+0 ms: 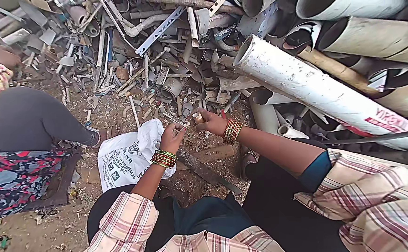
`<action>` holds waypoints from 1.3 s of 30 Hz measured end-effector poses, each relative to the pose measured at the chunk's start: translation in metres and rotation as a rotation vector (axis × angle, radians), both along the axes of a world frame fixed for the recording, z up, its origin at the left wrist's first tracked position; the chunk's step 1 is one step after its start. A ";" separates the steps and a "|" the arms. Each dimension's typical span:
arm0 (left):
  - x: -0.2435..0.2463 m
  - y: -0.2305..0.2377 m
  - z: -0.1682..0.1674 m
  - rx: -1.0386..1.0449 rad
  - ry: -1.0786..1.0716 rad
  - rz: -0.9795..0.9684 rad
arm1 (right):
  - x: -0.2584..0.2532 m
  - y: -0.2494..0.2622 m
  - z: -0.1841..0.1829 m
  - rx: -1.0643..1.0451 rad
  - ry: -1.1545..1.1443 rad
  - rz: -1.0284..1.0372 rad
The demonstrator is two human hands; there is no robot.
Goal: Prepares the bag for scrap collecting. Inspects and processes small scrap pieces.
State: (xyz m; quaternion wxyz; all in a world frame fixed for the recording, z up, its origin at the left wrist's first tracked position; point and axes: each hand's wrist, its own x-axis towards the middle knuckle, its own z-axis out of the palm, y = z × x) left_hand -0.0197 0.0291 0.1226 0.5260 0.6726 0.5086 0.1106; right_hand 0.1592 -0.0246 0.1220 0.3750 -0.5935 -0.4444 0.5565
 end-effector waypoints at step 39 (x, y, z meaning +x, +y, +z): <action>0.001 -0.009 -0.007 0.292 -0.287 0.106 | -0.013 -0.009 0.002 -0.087 0.058 0.096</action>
